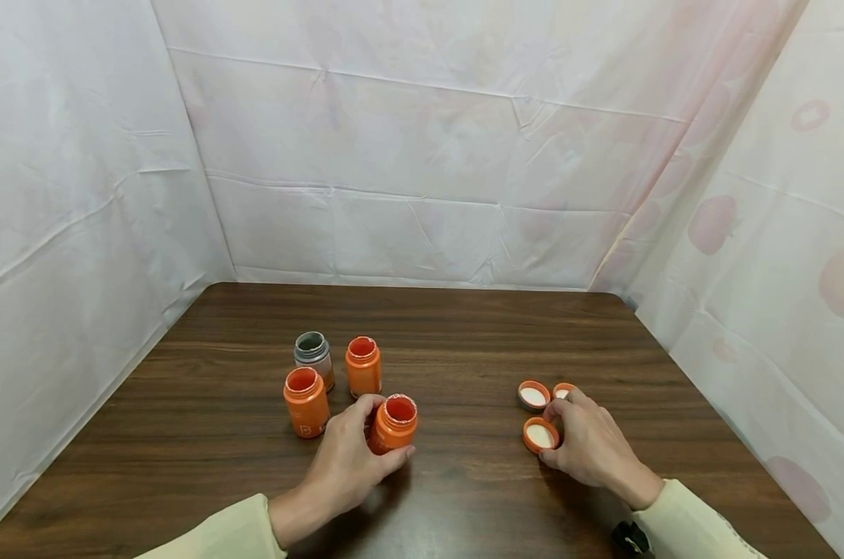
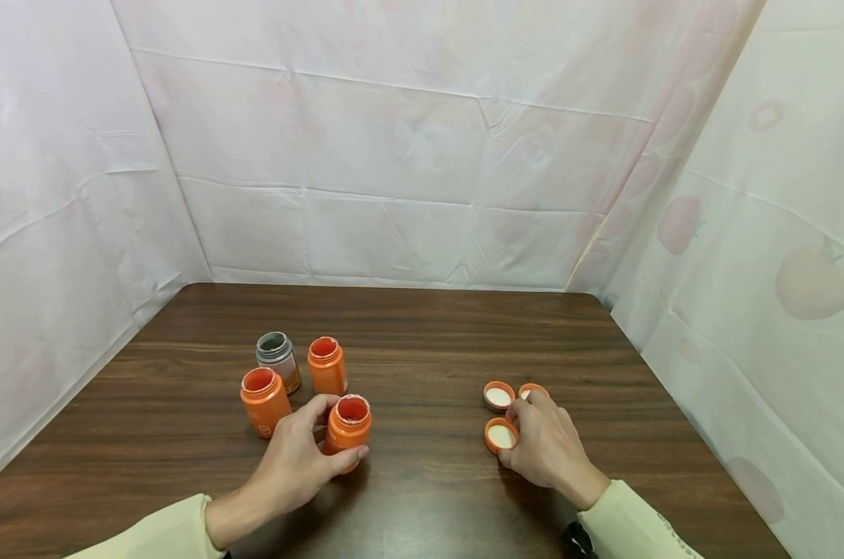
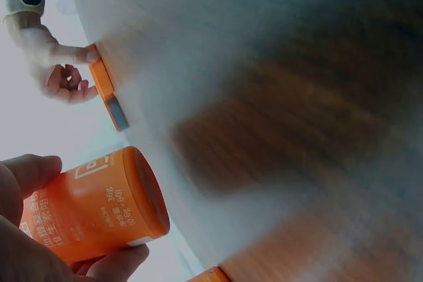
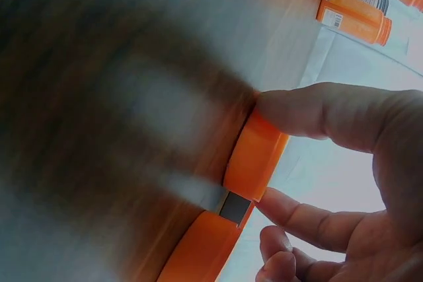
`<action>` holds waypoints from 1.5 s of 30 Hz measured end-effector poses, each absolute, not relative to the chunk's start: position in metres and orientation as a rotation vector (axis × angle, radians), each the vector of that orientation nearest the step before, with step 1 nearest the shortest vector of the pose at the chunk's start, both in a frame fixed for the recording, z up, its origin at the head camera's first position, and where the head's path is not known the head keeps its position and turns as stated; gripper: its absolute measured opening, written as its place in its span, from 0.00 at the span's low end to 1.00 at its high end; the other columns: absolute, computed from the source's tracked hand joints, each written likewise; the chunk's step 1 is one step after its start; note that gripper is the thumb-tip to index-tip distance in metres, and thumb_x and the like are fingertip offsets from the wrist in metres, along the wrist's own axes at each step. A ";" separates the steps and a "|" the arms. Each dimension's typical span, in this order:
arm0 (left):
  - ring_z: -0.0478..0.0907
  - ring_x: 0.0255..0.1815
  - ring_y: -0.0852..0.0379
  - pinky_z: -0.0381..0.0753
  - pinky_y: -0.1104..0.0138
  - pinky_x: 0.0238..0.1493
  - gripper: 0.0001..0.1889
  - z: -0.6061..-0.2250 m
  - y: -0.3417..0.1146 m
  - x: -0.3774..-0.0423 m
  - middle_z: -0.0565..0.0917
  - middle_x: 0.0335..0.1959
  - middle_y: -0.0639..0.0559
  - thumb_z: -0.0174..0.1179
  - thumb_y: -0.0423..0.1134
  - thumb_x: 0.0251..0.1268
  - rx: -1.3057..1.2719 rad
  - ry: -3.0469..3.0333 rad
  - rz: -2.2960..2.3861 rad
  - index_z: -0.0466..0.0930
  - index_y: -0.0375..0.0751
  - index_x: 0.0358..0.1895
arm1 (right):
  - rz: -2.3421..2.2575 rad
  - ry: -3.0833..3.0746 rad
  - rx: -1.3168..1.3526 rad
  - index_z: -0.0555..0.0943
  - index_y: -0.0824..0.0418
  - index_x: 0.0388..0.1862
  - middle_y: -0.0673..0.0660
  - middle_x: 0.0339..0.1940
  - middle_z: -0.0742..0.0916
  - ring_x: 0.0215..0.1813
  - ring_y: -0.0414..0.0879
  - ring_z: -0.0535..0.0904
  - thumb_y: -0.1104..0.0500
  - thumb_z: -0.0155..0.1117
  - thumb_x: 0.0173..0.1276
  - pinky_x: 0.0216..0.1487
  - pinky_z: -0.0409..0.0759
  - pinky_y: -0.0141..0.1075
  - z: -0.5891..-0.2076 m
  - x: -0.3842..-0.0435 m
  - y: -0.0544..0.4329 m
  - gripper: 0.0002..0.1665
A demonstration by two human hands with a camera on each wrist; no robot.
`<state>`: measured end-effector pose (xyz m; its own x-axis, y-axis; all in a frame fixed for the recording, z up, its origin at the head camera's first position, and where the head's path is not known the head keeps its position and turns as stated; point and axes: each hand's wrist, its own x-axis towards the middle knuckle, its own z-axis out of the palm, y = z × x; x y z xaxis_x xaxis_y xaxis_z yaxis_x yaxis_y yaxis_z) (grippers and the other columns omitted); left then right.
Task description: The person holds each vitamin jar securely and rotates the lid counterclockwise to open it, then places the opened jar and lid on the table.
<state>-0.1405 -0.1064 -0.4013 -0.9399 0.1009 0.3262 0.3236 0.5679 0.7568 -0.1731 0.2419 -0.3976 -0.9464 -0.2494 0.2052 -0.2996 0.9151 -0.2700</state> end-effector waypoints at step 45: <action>0.80 0.55 0.45 0.78 0.48 0.61 0.35 -0.405 -0.114 -0.160 0.79 0.54 0.39 0.78 0.35 0.56 -0.090 -2.644 -1.245 0.65 0.32 0.62 | 0.551 -2.660 0.584 0.83 0.45 0.49 0.39 0.47 0.83 0.52 0.40 0.79 0.49 0.85 0.46 0.46 0.78 0.46 -0.376 -0.132 0.198 0.30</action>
